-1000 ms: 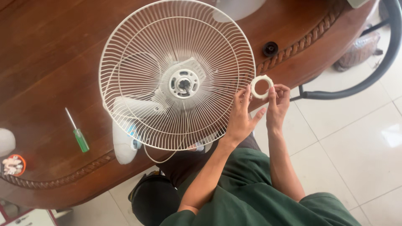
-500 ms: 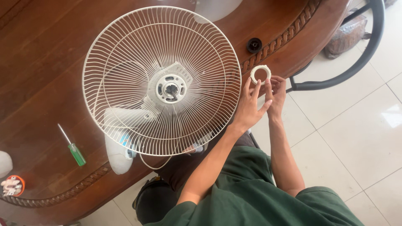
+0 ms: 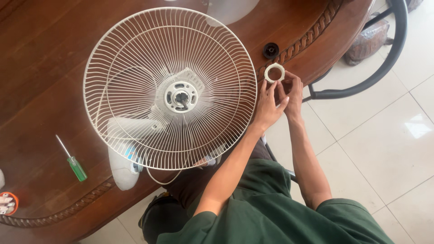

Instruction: The person removes the central hub cap and front grille from an electric fan, then detaches the motor housing from the stand. They use a screwdriver to loosen a screw on the motor housing and place the screwdriver down.

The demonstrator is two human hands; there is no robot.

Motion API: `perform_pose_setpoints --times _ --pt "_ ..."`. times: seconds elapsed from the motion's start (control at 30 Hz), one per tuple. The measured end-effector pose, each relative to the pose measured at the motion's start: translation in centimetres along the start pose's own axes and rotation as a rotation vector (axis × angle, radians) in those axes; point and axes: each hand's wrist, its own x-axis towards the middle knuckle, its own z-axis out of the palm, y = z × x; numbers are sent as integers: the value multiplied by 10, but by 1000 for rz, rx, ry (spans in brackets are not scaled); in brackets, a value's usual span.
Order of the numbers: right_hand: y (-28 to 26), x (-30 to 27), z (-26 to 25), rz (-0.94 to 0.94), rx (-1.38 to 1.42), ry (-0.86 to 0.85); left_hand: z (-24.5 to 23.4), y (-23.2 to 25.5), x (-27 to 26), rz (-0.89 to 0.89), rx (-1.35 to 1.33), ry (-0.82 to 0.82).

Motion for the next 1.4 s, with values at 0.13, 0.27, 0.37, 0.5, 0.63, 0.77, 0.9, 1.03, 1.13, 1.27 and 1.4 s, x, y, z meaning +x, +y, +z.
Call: perform_pose_setpoints --times 0.13,0.27,0.37,0.5,0.63,0.77,0.9,1.03,1.13,1.27,1.4 --pt "4 3 5 -76 -91 -8 1 -7 5 43 88 69" --pt "5 1 7 -87 -150 -26 2 -13 7 55 86 82" --pt "4 -2 10 -97 -165 -5 2 -13 5 42 102 78" --pt "4 -4 13 -86 -173 3 -1 -8 4 34 69 83" --pt "5 -5 15 -63 -173 -1 -6 -3 3 -5 49 42" --pt "6 -6 16 -68 -183 4 -7 -2 2 -24 14 27" --pt "6 -6 16 -65 -200 -10 -5 -5 0 27 9 55" --pt "6 -5 15 -42 -176 -28 0 -7 -7 53 116 53" --pt "9 -6 16 -31 -145 -25 2 -6 -18 91 113 49" --pt "19 -10 19 -23 -86 -15 -5 0 -36 111 47 56" --pt "27 -8 15 62 195 -17 -31 15 -49 112 -87 -20"
